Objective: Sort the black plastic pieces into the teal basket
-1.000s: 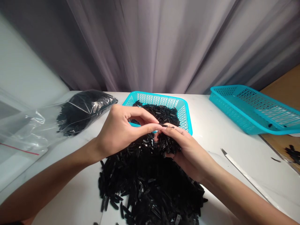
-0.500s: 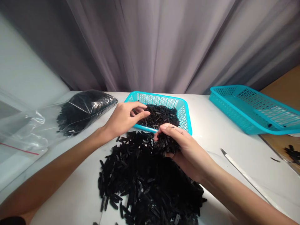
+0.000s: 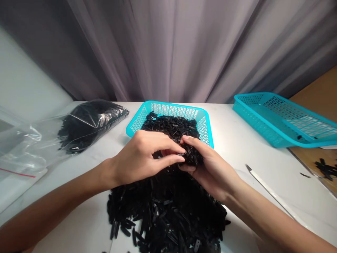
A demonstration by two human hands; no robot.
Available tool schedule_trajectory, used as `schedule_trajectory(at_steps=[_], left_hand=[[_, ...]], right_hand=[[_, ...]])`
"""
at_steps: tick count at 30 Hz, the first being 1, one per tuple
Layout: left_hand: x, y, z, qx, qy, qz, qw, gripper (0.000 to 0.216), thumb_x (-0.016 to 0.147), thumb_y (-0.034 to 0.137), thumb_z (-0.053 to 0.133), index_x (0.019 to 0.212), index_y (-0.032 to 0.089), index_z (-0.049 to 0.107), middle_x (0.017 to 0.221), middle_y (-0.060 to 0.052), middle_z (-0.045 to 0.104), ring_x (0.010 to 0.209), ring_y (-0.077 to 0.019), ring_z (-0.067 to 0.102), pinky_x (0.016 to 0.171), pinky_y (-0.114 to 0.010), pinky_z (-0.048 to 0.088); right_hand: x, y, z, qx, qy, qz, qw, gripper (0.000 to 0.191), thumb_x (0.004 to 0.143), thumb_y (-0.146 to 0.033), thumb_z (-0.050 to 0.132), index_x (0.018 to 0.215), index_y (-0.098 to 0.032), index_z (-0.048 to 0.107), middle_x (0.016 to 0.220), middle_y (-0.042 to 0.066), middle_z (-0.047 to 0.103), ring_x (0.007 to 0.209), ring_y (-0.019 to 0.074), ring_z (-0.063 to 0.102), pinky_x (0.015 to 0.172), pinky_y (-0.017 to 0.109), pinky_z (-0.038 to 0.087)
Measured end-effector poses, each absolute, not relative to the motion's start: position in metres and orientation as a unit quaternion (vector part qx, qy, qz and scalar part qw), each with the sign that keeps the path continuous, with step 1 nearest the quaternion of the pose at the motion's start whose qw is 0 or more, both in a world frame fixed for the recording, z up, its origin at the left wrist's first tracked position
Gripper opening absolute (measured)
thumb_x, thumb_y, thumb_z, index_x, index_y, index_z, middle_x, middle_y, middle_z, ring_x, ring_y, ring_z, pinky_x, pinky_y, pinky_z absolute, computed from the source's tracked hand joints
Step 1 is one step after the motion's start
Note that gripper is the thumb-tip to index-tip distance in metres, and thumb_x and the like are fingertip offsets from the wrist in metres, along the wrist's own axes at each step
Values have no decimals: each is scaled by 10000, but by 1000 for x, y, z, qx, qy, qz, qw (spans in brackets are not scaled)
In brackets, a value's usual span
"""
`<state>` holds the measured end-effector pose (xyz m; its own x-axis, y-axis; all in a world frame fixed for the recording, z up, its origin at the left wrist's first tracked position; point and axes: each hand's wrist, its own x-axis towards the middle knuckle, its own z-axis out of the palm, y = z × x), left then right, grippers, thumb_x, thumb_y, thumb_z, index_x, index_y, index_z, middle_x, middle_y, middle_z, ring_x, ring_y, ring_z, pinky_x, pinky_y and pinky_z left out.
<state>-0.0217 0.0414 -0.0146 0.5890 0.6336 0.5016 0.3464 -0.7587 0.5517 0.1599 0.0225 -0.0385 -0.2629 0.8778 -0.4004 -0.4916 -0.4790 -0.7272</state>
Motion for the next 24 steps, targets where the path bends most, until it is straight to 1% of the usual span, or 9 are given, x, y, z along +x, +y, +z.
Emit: schedule_trajectory(at_steps=[3, 7, 13, 18, 24], left_hand=[[-23, 43, -10, 838, 320, 372, 240, 76, 837, 174, 750, 905, 200, 771, 862, -5, 790, 752, -131, 725, 713, -221, 572], [-24, 43, -8, 805, 354, 391, 271, 73, 810, 190, 775, 883, 192, 771, 814, 7, 782, 708, -110, 722, 697, -176, 579], [-25, 44, -10, 774, 373, 402, 316, 72, 789, 227, 796, 840, 184, 770, 793, -8, 770, 708, -123, 720, 707, -193, 600], [-27, 45, -10, 765, 381, 405, 325, 98, 774, 255, 812, 846, 197, 781, 801, -12, 777, 725, -140, 733, 716, -211, 611], [-27, 45, -9, 768, 375, 409, 319, 83, 761, 256, 828, 820, 209, 793, 785, -2, 783, 711, -134, 735, 692, -193, 601]], right_hand=[[161, 23, -37, -399, -224, 766, 452, 199, 797, -344, 779, 777, -178, 672, 804, -12, 553, 692, 101, 463, 453, 177, 310], [161, 23, -36, -395, -214, 777, 441, 205, 802, -337, 774, 772, -166, 665, 784, -3, 533, 695, 106, 442, 452, 181, 285], [161, 22, -35, -404, -242, 765, 440, 204, 803, -357, 770, 788, -178, 673, 796, 4, 546, 729, 119, 464, 465, 183, 311], [159, 21, -33, -413, -249, 759, 437, 204, 785, -366, 779, 782, -190, 676, 784, 3, 574, 721, 125, 488, 457, 185, 310], [161, 22, -34, -395, -259, 765, 438, 196, 824, -365, 752, 776, -193, 671, 787, -5, 576, 722, 116, 496, 455, 173, 331]])
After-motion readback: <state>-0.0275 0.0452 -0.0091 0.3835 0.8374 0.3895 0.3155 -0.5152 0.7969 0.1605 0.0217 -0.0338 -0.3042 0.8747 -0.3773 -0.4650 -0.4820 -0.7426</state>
